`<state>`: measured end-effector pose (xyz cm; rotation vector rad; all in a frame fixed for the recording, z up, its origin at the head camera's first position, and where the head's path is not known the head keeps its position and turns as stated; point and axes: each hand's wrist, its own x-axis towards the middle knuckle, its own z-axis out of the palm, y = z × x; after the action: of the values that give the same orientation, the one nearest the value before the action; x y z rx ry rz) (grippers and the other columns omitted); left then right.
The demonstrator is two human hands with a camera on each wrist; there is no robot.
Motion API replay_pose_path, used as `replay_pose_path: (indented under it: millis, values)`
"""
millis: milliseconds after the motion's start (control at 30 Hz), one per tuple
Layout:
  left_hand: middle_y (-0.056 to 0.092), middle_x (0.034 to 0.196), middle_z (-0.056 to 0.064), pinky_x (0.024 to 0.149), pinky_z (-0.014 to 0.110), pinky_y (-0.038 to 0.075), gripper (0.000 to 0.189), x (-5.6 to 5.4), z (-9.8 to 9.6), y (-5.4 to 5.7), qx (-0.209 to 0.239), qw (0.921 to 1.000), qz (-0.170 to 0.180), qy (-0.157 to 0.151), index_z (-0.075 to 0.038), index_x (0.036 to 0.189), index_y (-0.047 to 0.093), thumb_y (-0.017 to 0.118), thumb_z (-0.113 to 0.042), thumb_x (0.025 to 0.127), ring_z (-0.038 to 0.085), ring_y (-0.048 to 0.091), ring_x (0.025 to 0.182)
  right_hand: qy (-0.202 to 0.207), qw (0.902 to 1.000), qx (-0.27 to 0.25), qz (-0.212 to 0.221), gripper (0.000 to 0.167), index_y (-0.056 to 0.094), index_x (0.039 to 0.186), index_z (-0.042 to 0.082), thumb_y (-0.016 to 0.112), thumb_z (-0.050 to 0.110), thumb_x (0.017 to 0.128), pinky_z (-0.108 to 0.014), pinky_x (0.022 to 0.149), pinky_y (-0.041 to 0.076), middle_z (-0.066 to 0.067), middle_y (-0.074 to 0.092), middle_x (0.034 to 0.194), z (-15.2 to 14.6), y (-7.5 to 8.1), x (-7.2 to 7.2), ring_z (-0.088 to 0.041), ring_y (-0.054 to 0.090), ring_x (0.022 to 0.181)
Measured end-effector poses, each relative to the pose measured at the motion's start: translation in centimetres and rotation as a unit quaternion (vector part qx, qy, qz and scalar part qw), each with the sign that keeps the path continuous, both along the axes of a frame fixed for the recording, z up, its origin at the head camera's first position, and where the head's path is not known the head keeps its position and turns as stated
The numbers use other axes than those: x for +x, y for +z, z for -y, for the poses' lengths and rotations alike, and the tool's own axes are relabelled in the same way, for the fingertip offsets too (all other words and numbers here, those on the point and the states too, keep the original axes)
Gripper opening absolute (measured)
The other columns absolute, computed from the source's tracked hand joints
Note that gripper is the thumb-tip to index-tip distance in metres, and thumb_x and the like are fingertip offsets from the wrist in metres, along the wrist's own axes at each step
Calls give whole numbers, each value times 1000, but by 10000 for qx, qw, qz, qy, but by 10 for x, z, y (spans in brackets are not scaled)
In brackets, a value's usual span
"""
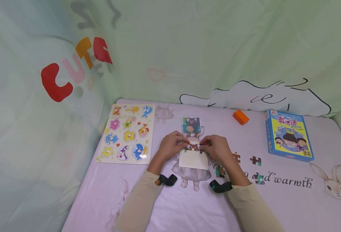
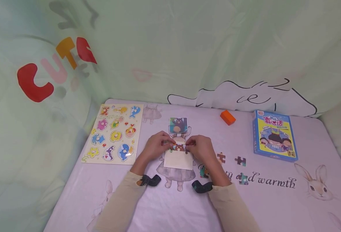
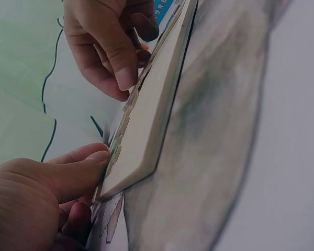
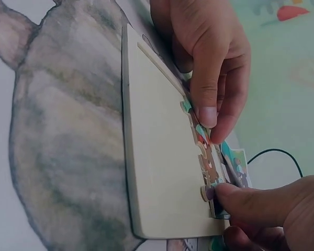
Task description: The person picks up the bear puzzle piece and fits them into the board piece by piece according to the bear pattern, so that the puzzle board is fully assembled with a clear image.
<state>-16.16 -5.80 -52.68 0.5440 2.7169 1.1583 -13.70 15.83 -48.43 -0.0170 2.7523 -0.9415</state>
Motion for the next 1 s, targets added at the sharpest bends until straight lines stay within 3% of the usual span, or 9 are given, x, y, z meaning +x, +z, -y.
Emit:
replay_pose_path:
  millis: [267, 600, 833, 900, 1000]
  values:
    - [67, 108, -3, 78, 25, 45, 13, 0, 1, -1, -23, 10000, -62, 8, -21, 105, 81, 75, -24, 93, 12, 58, 90, 12, 10000, -86, 17, 17, 76, 103, 9, 79, 16, 89, -27, 60, 50, -11, 70, 94, 0, -1, 0, -25, 58, 83]
    - [69, 109, -2, 74, 21, 41, 12, 0, 0, -1, -8, 9995, -303, -70, -19, 103, 81, 76, -23, 93, 11, 56, 84, -77, 10000, 7, 38, 8, 81, 91, 8, 82, 16, 87, -27, 56, 49, -15, 72, 106, 0, -3, -3, -25, 58, 83]
    - [70, 110, -3, 80, 24, 46, 12, -2, 1, -3, 10, 9995, -294, -66, -19, 103, 81, 76, -21, 92, 13, 62, 93, 183, 9994, 239, -186, 11, 81, 91, 7, 83, 16, 85, -39, 76, 59, -14, 71, 110, 1, 2, -2, -31, 62, 94]
    - [70, 110, -3, 81, 25, 46, 12, -2, 0, -3, 19, 9996, -272, -62, -19, 103, 81, 76, -21, 92, 13, 62, 95, 281, 9991, 296, -96, 12, 81, 93, 7, 84, 16, 85, -38, 73, 59, -13, 72, 111, 1, 4, -3, -30, 62, 93]
    - [70, 110, -3, 81, 24, 46, 13, -1, 0, -2, 16, 9997, -236, -73, -19, 104, 81, 76, -22, 93, 13, 61, 94, 397, 9986, 346, 106, 17, 81, 97, 7, 85, 16, 83, -31, 59, 55, -13, 74, 107, 1, 8, -5, -26, 60, 83]
